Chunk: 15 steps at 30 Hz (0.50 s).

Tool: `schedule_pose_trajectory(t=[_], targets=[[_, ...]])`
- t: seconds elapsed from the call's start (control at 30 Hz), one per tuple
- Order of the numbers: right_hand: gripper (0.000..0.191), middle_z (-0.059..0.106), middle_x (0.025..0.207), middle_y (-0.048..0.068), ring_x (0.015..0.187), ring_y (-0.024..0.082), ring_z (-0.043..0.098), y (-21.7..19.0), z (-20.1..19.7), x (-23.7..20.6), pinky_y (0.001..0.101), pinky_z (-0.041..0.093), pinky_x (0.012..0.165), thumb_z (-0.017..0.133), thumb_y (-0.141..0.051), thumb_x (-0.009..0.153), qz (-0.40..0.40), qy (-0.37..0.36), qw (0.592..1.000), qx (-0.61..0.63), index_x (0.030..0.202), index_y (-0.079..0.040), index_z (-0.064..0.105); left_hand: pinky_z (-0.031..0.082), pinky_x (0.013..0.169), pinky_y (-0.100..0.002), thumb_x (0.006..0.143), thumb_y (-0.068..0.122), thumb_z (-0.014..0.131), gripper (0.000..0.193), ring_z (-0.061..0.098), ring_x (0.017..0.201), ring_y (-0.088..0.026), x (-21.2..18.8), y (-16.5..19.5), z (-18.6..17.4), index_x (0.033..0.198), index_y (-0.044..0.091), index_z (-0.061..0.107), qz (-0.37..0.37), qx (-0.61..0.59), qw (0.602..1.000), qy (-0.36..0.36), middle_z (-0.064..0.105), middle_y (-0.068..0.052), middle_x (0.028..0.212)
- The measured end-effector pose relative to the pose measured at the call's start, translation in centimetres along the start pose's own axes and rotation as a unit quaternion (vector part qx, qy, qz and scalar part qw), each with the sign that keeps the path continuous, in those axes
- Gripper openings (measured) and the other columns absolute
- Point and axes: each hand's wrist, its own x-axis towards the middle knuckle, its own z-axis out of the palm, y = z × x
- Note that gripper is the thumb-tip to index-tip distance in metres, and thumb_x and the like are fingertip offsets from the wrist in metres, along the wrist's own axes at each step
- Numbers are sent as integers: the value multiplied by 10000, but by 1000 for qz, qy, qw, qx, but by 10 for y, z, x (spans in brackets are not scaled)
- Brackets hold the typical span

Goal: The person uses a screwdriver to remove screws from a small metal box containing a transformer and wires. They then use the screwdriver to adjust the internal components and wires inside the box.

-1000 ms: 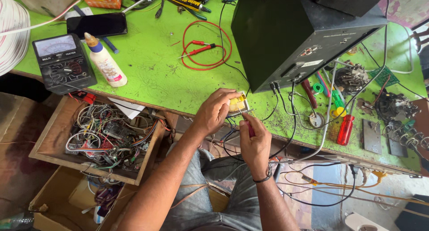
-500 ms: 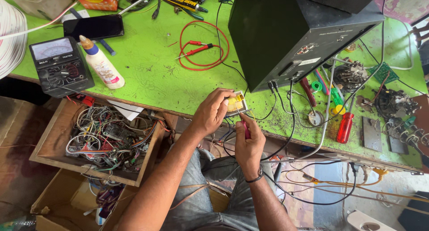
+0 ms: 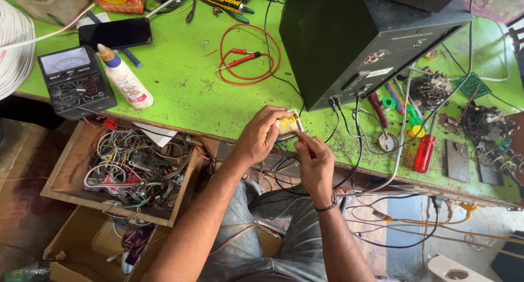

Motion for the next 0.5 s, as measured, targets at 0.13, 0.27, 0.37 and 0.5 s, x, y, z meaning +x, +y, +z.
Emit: schedule_pose_trajectory(t=[0.13, 0.27, 0.37, 0.5], targets=[[252, 616, 772, 21, 685, 82, 539, 2, 0, -1, 260, 447, 619, 713, -33, 944, -3, 1, 1000, 11, 1190, -59, 762, 528, 968, -399, 1071, 74, 469, 208, 657, 1149, -337, -1, 0, 2, 1219, 55, 615, -10, 8, 1000, -3, 649, -162, 1240], [253, 642, 799, 26, 695, 98, 582, -4, 0, -1, 262, 467, 625, 710, -37, 941, -45, 12, 999, -16, 1190, -57, 752, 512, 987, -420, 1067, 101, 518, 195, 639, 1164, -360, -1, -2, 2, 1238, 39, 586, 10, 1, 1000, 3, 636, -174, 1240], [262, 647, 780, 57, 666, 122, 583, -12, -1, -3, 279, 465, 609, 720, -51, 931, -50, 22, 996, -67, 1191, -58, 758, 521, 980, -420, 1055, 113, 540, 187, 650, 1149, -351, 0, -3, 1, 1221, 48, 598, 5, 0, 1000, 3, 650, -163, 1217], [258, 652, 784, 90, 645, 147, 585, -20, 1, -10, 305, 472, 600, 681, -77, 959, -16, 27, 998, -58, 1210, -52, 732, 533, 943, -416, 1005, 94, 572, 133, 669, 1062, -349, 8, -5, 2, 1119, 37, 612, -16, -19, 1000, 3, 664, -156, 1099]])
